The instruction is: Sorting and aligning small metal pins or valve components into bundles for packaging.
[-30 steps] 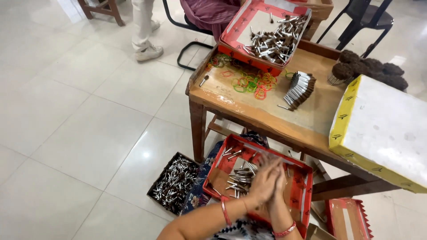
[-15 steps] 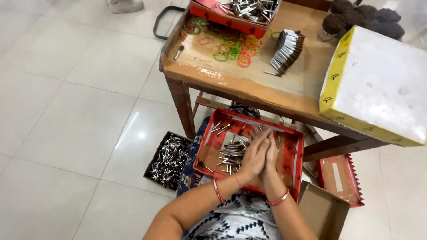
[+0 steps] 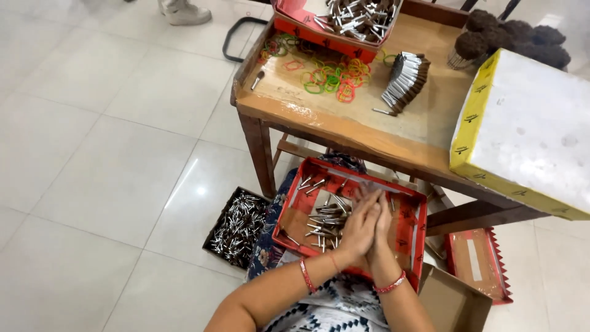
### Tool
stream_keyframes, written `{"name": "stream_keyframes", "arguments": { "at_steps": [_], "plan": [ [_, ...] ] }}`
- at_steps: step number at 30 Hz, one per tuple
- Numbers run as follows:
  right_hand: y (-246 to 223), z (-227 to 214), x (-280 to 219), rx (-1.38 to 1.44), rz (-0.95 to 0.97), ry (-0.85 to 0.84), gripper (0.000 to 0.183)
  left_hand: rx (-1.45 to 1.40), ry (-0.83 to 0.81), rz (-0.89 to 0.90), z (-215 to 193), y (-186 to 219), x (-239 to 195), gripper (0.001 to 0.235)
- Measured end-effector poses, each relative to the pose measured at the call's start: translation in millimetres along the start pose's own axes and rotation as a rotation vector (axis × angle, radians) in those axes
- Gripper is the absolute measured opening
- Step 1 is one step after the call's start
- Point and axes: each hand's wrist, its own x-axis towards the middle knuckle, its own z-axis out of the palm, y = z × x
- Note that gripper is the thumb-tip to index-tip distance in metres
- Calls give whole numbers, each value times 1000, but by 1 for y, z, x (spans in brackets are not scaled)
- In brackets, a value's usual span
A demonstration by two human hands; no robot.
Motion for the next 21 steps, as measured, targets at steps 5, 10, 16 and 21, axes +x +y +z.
{"name": "stream_keyframes", "arguments": {
  "at_steps": [5, 10, 16, 21],
  "plan": [
    [-3, 18, -32, 58, -9, -126, 64, 9, -5, 27, -6, -4, 16, 48],
    [-8, 17, -21, -5, -121, -233, 67, -17, -57, 9, -14, 10, 21, 48],
    [-6, 4, -1, -33, -87, -175, 68, -67, -23, 34, 0, -11, 13, 48],
    [-4, 12, -18, -2, -55, -144, 68, -40, -15, -26, -9, 7, 10, 46]
  ]
}}
